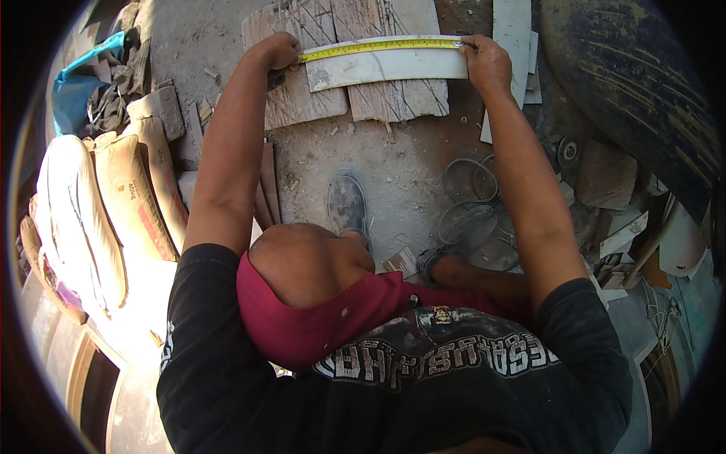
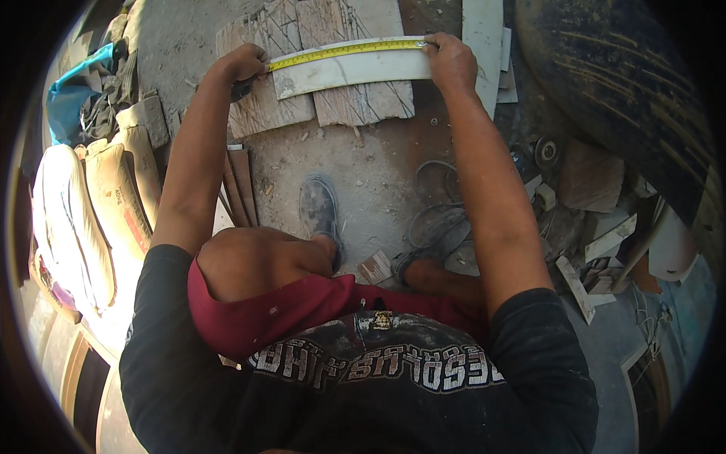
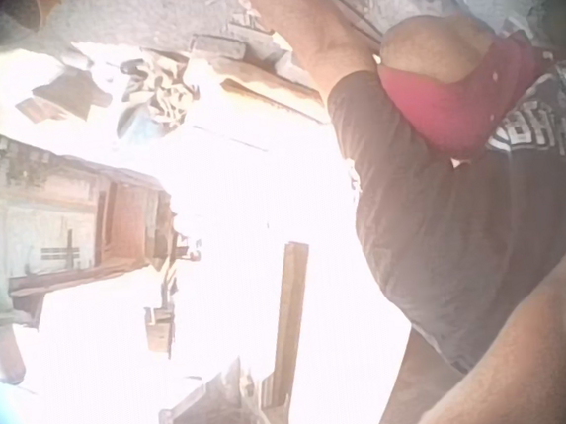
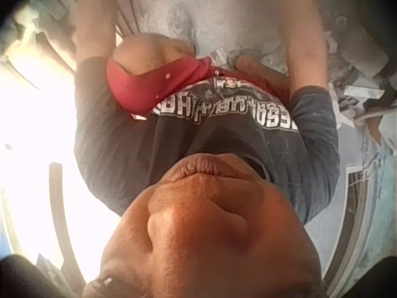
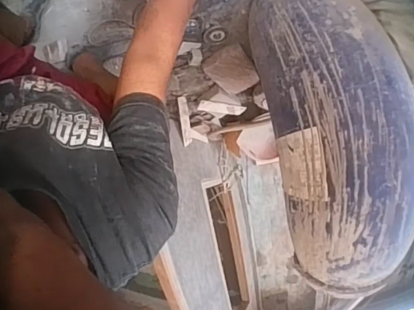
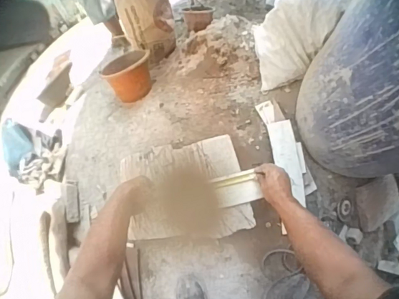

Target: Measuring and cutting a tile with an angle grinder.

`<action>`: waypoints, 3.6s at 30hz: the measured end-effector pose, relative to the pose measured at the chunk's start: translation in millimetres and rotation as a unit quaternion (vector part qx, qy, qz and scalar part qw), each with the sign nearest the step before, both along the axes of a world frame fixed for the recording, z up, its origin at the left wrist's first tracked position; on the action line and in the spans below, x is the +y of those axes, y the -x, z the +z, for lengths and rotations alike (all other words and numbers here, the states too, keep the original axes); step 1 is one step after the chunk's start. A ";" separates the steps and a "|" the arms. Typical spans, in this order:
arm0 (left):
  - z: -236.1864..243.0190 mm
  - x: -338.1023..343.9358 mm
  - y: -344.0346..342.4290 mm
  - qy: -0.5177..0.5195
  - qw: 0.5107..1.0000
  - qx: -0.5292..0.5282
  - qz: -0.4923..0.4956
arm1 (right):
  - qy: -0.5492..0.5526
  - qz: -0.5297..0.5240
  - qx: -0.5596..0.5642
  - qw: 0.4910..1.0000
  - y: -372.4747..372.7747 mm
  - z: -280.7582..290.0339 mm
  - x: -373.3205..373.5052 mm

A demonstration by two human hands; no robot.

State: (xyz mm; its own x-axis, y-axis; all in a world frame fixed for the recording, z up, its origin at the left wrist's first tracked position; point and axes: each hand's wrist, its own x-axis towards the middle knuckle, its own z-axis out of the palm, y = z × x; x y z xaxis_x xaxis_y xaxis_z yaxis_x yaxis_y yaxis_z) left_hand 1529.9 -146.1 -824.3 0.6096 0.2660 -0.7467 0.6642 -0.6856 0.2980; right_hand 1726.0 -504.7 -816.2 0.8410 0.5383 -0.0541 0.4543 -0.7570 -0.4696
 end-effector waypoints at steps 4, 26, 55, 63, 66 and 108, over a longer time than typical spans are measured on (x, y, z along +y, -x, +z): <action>3.2 -4.0 -3.5 0.012 1.000 0.002 -0.010 | 0.014 -0.001 -0.007 1.000 -1.7 -1.2 -1.6; 6.6 -8.4 -4.4 -0.005 1.000 0.006 -0.003 | 0.010 0.000 -0.006 1.000 -1.2 1.6 -1.1; -2.5 -10.0 6.0 0.003 1.000 0.015 0.005 | 0.007 0.008 -0.001 1.000 7.6 2.7 -9.3; -6.7 -10.9 10.8 -0.007 1.000 0.021 0.017 | 0.003 0.013 0.010 1.000 11.5 3.1 -12.5; -4.7 -15.7 10.4 0.008 1.000 0.022 -0.003 | -0.002 0.013 0.007 1.000 12.0 1.2 -16.4; 22.8 -40.0 19.3 0.020 0.999 0.027 -0.010 | -0.008 0.040 -0.004 0.999 28.2 0.9 -35.8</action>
